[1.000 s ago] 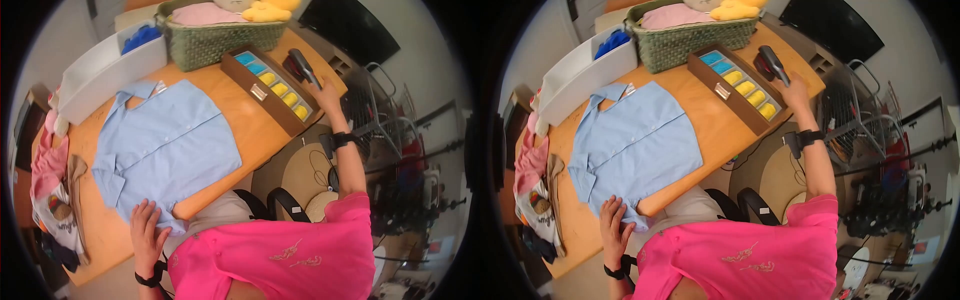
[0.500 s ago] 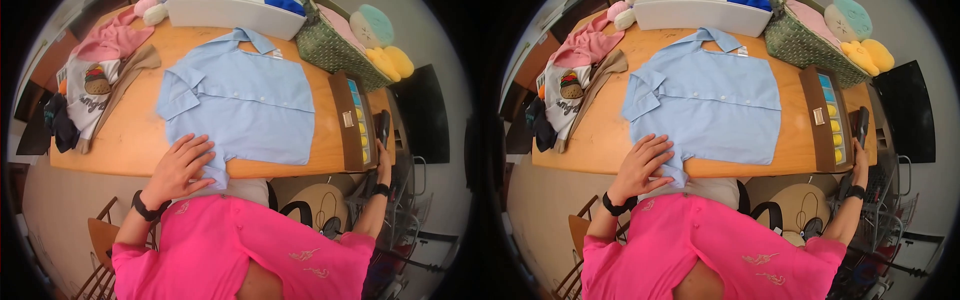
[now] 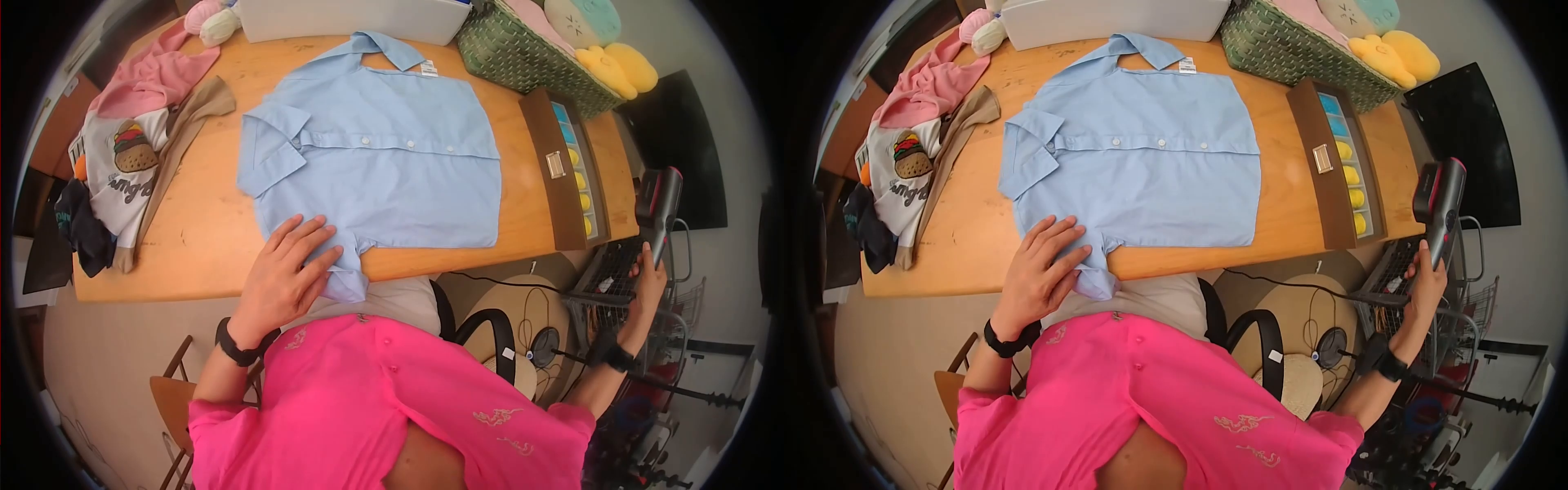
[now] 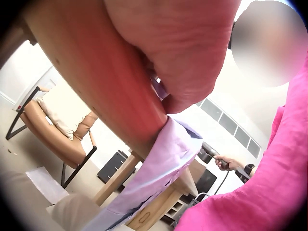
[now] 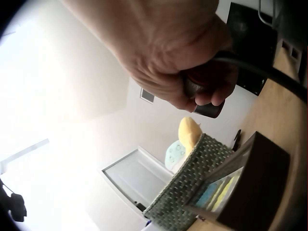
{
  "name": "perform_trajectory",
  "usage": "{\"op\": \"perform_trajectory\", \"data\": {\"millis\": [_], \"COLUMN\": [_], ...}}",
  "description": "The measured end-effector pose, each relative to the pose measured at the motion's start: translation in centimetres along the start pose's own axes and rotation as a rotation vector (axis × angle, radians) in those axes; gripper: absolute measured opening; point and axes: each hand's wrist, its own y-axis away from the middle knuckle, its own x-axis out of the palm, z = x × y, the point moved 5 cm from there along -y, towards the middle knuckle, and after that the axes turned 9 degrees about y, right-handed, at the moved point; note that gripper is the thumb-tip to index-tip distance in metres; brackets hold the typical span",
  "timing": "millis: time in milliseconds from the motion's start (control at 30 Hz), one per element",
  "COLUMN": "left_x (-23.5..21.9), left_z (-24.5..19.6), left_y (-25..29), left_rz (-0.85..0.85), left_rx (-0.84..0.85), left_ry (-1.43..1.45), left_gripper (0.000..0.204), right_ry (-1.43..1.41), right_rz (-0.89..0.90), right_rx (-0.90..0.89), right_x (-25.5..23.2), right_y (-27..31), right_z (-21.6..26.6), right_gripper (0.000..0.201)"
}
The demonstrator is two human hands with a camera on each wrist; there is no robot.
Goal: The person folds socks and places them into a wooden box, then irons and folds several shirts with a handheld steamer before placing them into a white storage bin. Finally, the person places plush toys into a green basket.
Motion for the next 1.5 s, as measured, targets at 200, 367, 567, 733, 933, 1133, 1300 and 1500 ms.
{"op": "perform_trajectory", "data": {"millis": [200,367,567,733,933,1133,1300,1500], "left_x": [-0.1,-0.3,-0.3,-0.2,-0.4,-0.5,-0.4,-0.4], "left_z": [0.2,0.2,0.1,0.3,0.5,0.6,0.7,0.8], "left_y": [0.7,0.6,0.4,0.4,0.3,0.2,0.3,0.2], "left_rz": [-0.076,-0.117,-0.129,-0.131,-0.139,-0.151,-0.147,-0.149], "left_rx": [0.08,0.086,0.04,0.03,-0.029,-0.077,-0.094,-0.094], "left_ry": [0.016,0.022,0.013,0.044,0.079,0.078,0.082,0.083], "left_gripper": [0.03,0.034,0.039,0.039,0.04,0.037,0.037,0.042], "right_ry": [-0.04,-0.008,0.022,0.099,0.112,0.119,0.116,0.08], "right_rz": [0.351,0.754,1.113,1.24,1.19,1.071,0.975,0.892], "right_rx": [-0.064,-0.081,-0.178,-0.264,-0.328,-0.241,-0.15,-0.107], "right_x": [5.6,13.0,19.6,22.1,22.4,20.2,18.1,16.1], "right_y": [9.6,15.6,19.0,20.9,20.5,18.1,16.3,14.7], "right_z": [6.1,10.0,12.6,13.3,12.8,10.7,8.7,6.7], "right_gripper": [0.022,0.033,0.042,0.048,0.052,0.048,0.043,0.04]}}
